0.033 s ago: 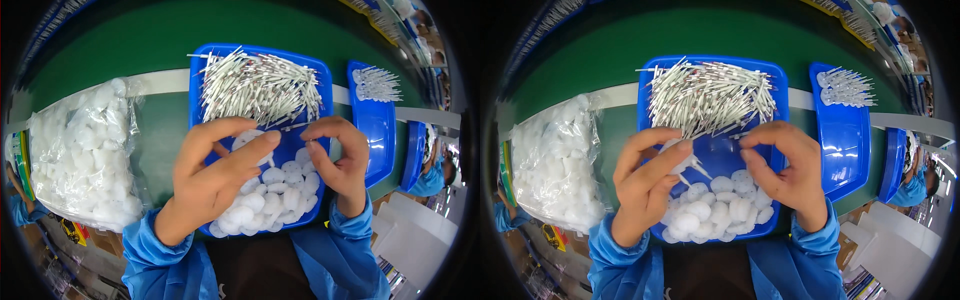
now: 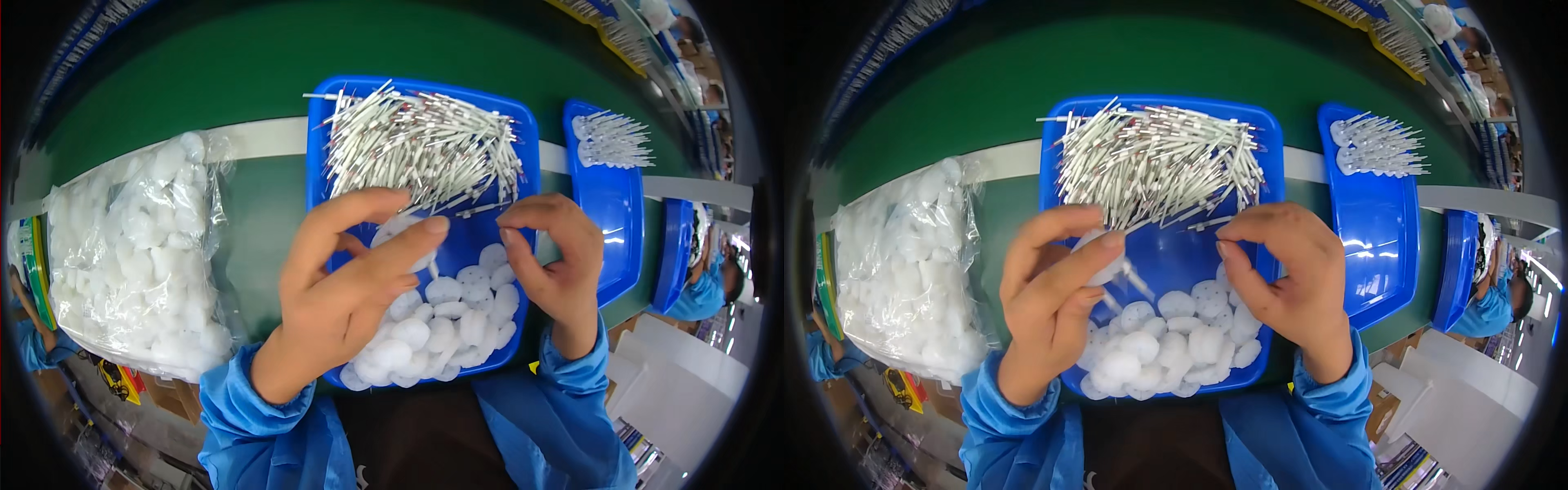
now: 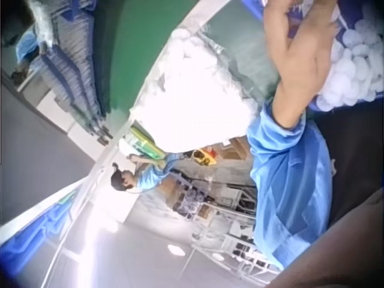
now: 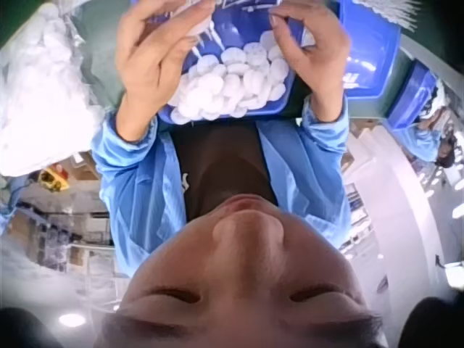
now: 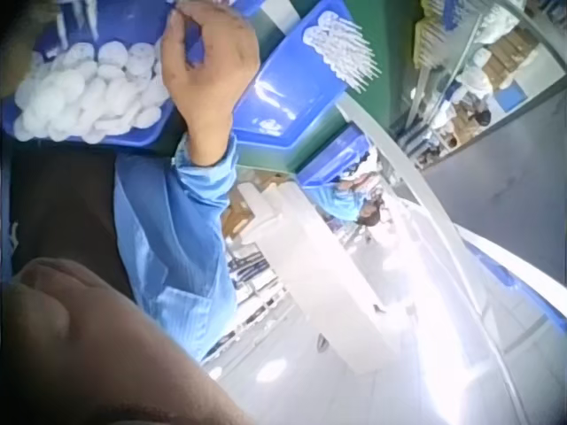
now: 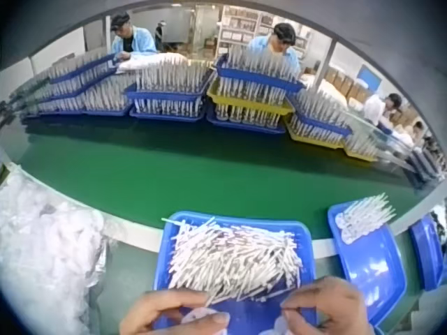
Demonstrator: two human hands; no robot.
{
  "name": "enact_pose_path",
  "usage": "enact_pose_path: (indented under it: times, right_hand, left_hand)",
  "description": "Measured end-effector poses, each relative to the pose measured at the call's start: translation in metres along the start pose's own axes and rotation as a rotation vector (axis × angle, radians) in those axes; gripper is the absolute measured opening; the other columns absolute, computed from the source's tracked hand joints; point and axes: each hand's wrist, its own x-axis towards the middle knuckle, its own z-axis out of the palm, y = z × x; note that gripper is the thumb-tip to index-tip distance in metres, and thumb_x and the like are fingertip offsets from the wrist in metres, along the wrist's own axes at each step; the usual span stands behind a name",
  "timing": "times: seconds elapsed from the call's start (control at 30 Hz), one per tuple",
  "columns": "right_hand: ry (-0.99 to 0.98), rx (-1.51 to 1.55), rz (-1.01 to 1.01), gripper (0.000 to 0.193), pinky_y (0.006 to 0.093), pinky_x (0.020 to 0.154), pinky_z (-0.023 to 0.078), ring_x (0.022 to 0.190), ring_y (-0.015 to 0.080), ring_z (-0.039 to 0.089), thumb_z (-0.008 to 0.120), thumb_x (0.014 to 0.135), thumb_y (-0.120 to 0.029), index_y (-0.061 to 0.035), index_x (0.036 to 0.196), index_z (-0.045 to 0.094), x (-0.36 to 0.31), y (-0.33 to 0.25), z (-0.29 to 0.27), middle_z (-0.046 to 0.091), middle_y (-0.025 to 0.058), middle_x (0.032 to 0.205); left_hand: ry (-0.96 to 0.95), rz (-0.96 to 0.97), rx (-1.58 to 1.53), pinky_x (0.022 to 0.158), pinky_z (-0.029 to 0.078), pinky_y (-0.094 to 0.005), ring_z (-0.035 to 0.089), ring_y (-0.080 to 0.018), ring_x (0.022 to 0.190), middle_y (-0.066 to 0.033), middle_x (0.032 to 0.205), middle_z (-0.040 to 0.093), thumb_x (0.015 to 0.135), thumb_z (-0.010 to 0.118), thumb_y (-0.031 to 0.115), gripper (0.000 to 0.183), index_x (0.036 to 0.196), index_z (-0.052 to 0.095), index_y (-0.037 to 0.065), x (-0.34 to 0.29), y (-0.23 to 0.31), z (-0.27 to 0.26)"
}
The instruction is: The person inserts thin white sticks into the holes of small white cotton pads. They pick up a cotton pad, insert a stick, and place the finished item into a blue tray. The process is repeated continuously throughout the clip.
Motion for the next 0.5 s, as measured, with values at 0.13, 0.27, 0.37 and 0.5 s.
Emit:
enact_pose_path:
  times: [0.13, 0.27, 0.37, 0.5]
  right_hand:
    - [-0.07, -0.396, -0.18, 0.026, 0.0392, 0.082, 0.059, 0.092, 0.0261, 0.075, 0.085, 0.073, -0.003, -0.0095, 0.097, 0.078, 0.005, -0.009, 0.0, 0.078, 0.0045, 0.103]
    - [-0.185, -0.619, -0.228, 0.025, 0.0394, 0.089, 0.058, 0.097, 0.0225, 0.074, 0.076, 0.075, -0.01, -0.0109, 0.099, 0.077, 0.016, -0.003, 0.013, 0.075, 0.0021, 0.102]
    - [-0.138, -0.389, -0.199, 0.031, 0.0408, 0.088, 0.058, 0.089, 0.0237, 0.072, 0.082, 0.074, 0.0, -0.0088, 0.102, 0.077, 0.019, -0.001, 0.013, 0.074, 0.0037, 0.101]
    - [0.004, 0.193, 0.06, 0.031, 0.0314, 0.069, 0.055, 0.074, 0.016, 0.067, 0.082, 0.075, 0.005, -0.0075, 0.104, 0.079, 0.015, -0.012, 0.017, 0.073, 0.0059, 0.099]
  left_hand:
    - [-0.054, -0.078, -0.081, 0.086, 0.057, -0.0327, 0.071, -0.0253, 0.106, -0.0196, 0.13, 0.069, 0.099, 0.073, 0.006, 0.029, 0.126, 0.081, 0.0, 0.005, -0.001, -0.004]
    - [-0.05, -0.273, -0.278, 0.089, 0.056, -0.0324, 0.071, -0.025, 0.107, -0.019, 0.122, 0.072, 0.104, 0.07, 0.009, 0.026, 0.126, 0.079, -0.003, 0.001, 0.005, -0.007]
    - [-0.062, -0.233, -0.257, 0.086, 0.056, -0.0309, 0.07, -0.023, 0.108, -0.0183, 0.123, 0.072, 0.101, 0.064, 0.002, 0.032, 0.13, 0.078, -0.002, 0.004, 0.001, -0.011]
    - [-0.053, -0.27, -0.361, 0.08, 0.055, -0.0268, 0.068, -0.0201, 0.107, -0.0176, 0.133, 0.066, 0.089, 0.057, -0.01, 0.052, 0.137, 0.075, 0.0, 0.005, 0.002, -0.007]
